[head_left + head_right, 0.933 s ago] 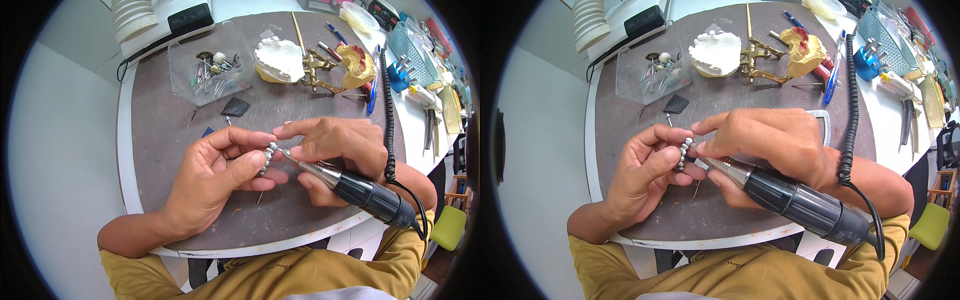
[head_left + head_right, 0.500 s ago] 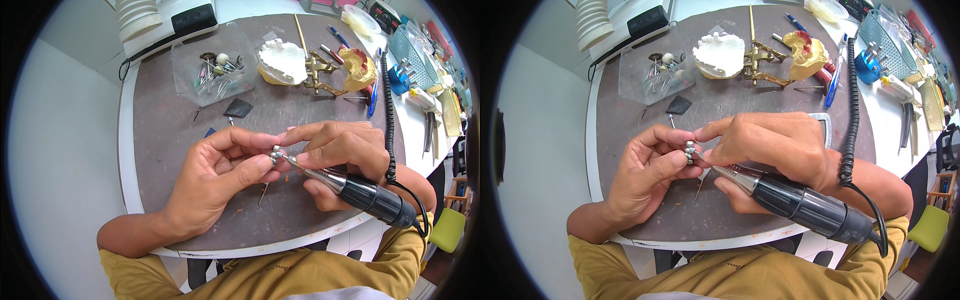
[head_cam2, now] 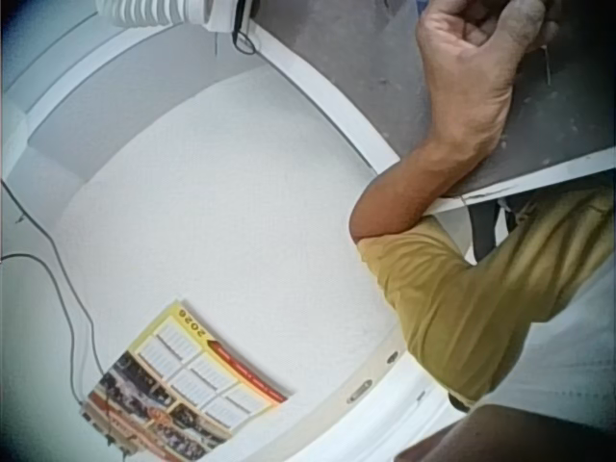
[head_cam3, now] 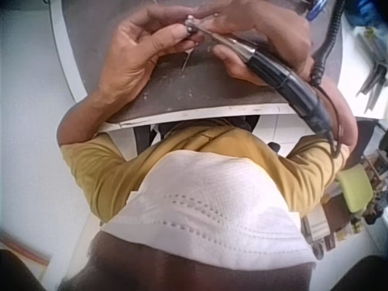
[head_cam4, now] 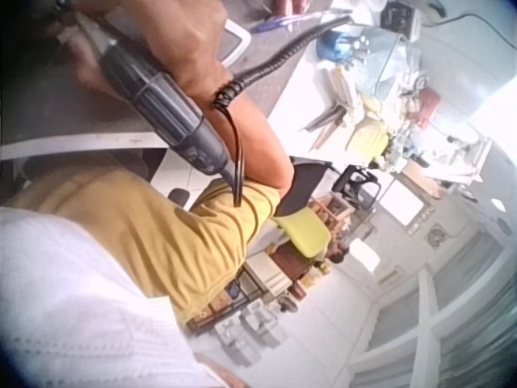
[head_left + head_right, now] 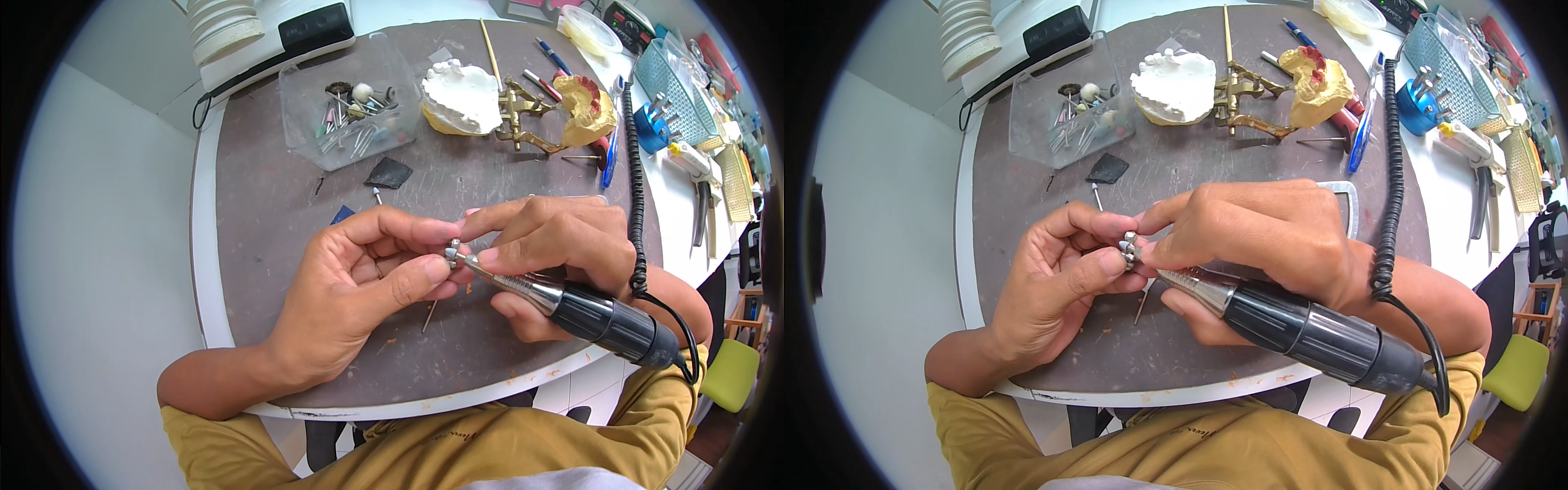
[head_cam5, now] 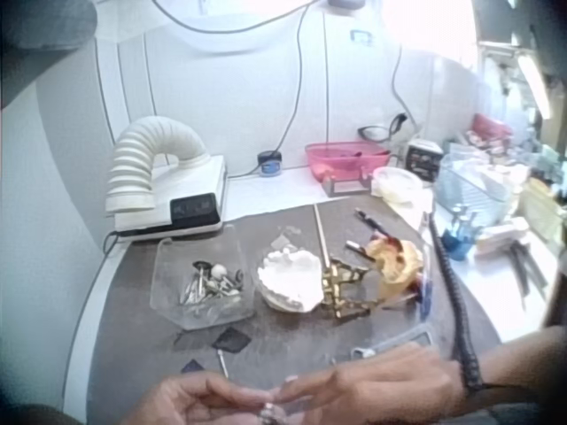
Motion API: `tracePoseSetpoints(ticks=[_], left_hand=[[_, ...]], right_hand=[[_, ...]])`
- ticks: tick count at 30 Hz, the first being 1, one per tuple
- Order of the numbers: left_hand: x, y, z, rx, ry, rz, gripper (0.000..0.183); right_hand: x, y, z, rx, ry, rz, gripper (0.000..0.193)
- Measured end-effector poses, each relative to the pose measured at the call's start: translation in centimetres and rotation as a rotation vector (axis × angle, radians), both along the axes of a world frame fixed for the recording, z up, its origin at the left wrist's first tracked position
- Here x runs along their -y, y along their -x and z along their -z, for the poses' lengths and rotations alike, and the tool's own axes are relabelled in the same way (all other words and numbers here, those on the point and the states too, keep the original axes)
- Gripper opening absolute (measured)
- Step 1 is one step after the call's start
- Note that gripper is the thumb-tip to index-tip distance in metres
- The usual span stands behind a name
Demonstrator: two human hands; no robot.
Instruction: The person uses a rotary tool with a cutting disc to grind and shape a small metal dental framework. They hold the appliance with their left hand and operate the tool with their right, carefully smoothing the surface. Later, they switch to a different rotary attachment to continue refining the metal structure.
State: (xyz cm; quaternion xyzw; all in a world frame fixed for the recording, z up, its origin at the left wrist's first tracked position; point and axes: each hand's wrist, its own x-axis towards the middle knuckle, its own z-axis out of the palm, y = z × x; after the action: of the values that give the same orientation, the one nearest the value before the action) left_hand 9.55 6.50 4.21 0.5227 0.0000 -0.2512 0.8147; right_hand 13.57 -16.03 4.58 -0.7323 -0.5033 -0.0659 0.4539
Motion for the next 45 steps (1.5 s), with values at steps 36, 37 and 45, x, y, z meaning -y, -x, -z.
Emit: tracePoseSetpoints(ticks=[36, 37, 45], left_hand=[[-0.2, -0.1, 0.5, 0.104, 0.044, -0.054, 0.022], [-0.2, -0.1, 0.5, 0.101, 0.038, -0.061, 0.021], [0.1, 0.0, 1.1, 0.117, 0.039, -0.062, 0.018]], right_hand=[[-0.1, -0.8, 0.6, 0.014, -0.102, 0.064, 0.031], [-0.3, -0.8, 0.5, -0.015, -0.093, 0.06, 0.033], [-1.0, -0.1, 1.2, -0.12, -0.133, 0.135, 0.037]])
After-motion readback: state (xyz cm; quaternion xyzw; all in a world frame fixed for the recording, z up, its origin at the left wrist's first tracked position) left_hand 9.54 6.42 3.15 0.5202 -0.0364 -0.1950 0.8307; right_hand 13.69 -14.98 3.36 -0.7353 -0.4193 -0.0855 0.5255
